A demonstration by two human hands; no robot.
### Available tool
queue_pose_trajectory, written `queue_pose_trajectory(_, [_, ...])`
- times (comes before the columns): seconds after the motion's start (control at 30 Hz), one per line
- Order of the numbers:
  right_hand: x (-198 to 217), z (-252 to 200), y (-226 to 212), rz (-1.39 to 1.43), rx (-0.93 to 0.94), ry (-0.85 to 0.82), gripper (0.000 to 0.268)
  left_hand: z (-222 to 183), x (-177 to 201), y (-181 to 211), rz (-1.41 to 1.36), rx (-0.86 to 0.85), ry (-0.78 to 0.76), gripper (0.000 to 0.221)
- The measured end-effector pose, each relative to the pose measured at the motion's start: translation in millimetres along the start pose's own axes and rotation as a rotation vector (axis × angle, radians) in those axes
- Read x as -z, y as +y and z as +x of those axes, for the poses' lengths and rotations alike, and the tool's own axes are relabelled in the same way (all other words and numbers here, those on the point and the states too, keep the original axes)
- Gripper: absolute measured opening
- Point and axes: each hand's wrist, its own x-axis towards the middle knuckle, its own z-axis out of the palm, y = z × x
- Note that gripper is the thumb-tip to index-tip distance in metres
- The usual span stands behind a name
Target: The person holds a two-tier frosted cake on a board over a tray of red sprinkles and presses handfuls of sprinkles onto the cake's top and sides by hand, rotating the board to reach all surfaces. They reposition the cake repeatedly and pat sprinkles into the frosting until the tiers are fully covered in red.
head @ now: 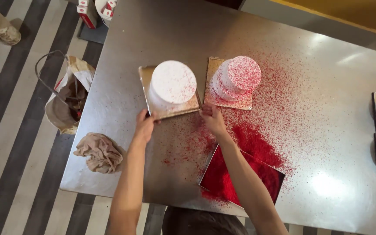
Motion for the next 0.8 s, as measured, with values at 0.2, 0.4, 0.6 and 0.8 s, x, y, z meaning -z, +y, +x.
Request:
queue_pose_trajectory(0.2, [-14, -21, 9, 0.195, -0.196, -0.183, 0.035, -104, 25, -47, -0.276, 0.037, -0.015, 0.022])
queue_pose_trajectory(0.4, [9, -66, 93, 0.511, 0.199, -0.317, 0.036, -210, 21, -64, -0.365, -0.107, -0.133, 0.037])
queue_pose_trajectory(0.6, [73, -180, 62, 0.427, 0.082, -0.321, 0.037, -247, -29, -7, -0.852, -0.012, -0.301, 0.079])
queue_pose_trajectory(0.8, [147, -211, 126, 0.056, 0.179, -0.007, 0.032, -245, -73, -51, -0.746, 0.000, -0.230, 0.068])
